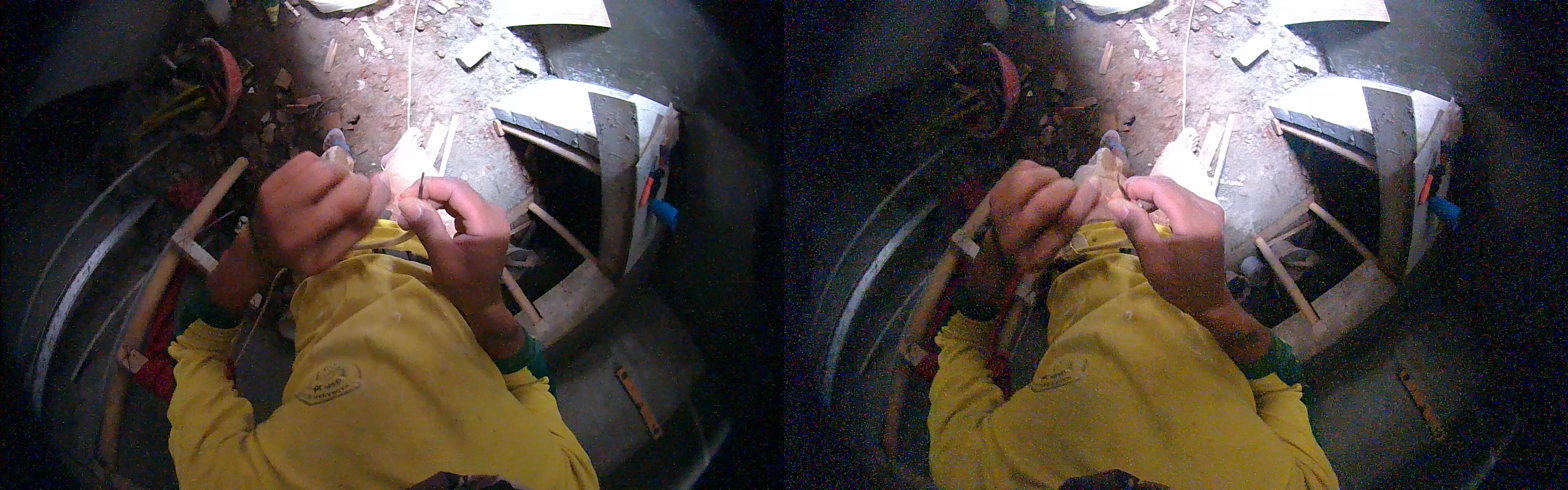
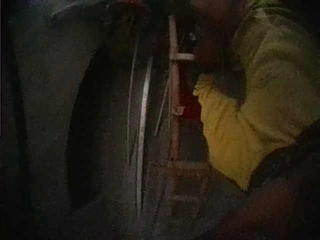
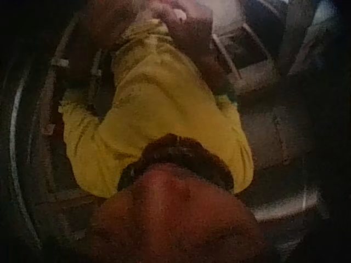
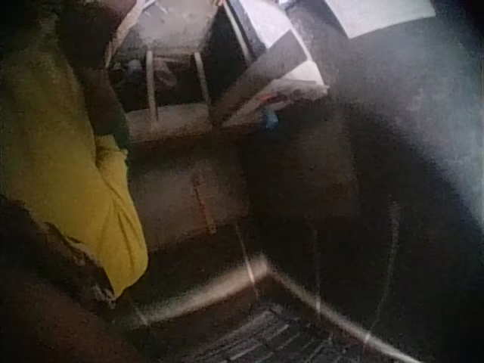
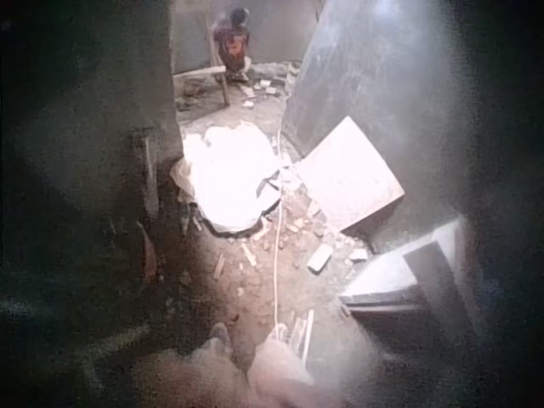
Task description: The person uses a screwdriver to manipulate a small white electrical component, likely a switch or socket, while standing in a cluttered construction area. They repeatedly tighten and loosen screws on the component, handling wires and the device with both hands.
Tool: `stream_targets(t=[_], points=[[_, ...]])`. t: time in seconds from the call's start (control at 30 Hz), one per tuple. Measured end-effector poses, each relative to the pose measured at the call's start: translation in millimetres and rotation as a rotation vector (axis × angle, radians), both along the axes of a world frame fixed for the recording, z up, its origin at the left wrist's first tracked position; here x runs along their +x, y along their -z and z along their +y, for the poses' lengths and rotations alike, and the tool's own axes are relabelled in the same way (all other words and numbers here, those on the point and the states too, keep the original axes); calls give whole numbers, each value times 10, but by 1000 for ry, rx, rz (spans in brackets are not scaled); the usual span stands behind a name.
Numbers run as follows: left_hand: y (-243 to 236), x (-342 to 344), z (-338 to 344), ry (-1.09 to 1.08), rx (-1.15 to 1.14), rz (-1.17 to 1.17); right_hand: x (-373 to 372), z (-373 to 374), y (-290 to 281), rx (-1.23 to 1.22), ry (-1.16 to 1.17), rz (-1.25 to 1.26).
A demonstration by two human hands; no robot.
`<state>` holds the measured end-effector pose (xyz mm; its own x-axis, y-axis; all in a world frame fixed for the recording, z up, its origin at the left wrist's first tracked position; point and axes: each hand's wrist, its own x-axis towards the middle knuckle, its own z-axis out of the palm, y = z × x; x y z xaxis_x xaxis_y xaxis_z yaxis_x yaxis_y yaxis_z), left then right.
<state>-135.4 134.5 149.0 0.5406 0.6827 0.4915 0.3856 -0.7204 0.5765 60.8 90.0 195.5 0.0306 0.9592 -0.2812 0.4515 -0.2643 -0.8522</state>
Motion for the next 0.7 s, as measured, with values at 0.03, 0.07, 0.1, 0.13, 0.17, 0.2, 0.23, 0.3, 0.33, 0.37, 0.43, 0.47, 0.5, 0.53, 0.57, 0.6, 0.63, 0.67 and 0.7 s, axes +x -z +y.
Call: stream_targets(t=[0.03, 0.07, 0.1, 0.13, 0.17, 0.2, 0.23, 0.3, 0.33, 0.37, 0.43, 0.47, 0.5, 0.53, 0.57, 0.6, 0.63, 0.67, 0.7], points=[[113, 3, 45, -102, -45, -32, -24, -1, 9, -20, 57, 22], [219, 11, 80, -201, -80, -65, -26, 5, 25, -31, 116, 44], [295, -21, 87, -345, -310, -81, -15, 8, 40, -33, 116, 48], [244, -12, 102, -316, -528, -171, 10, -2, 37, -43, 115, 48], [152, -6, 113, -284, -746, -261, 27, -1, 30, -53, 114, 48], [94, -1, 113, -247, -963, -351, 29, 13, 18, -28, 105, 18], [104, 14, 74, -123, -1087, -423, 20, 24, 11, -5, 92, -6], [17, 82, -10, 16, -1522, -583, 28, 36, 8, 56, 40, -68], [-22, 98, -15, 96, -1737, -663, 36, 43, 11, 97, 4, -108], [-39, 71, 12, 134, -1750, -606, 37, 49, 16, 137, -32, -148], [8, 121, -12, 96, -1561, -532, 34, 49, 31, 136, -72, -149], [26, 145, -19, 80, -1467, -496, 37, 48, 32, 134, -92, -152], [34, 146, -3, 90, -1255, -443, 31, 48, 28, 103, -62, -117], [43, 148, 15, 96, -1042, -387, 20, 40, 29, 73, -33, -79], [48, 146, 24, 102, -829, -329, 9, 32, 31, 42, -3, -42], [46, 129, 22, 53, -538, -230, 1, 17, 49, -10, 55, 21], [39, 96, 19, 7, -248, -129, -6, -9, 74, -64, 114, 83], [37, 64, 15, -39, 42, -27, -6, -26, 85, -118, 174, 146], [114, 51, 38, -162, 15, -34, 8, -35, 73, -115, 193, 129]])
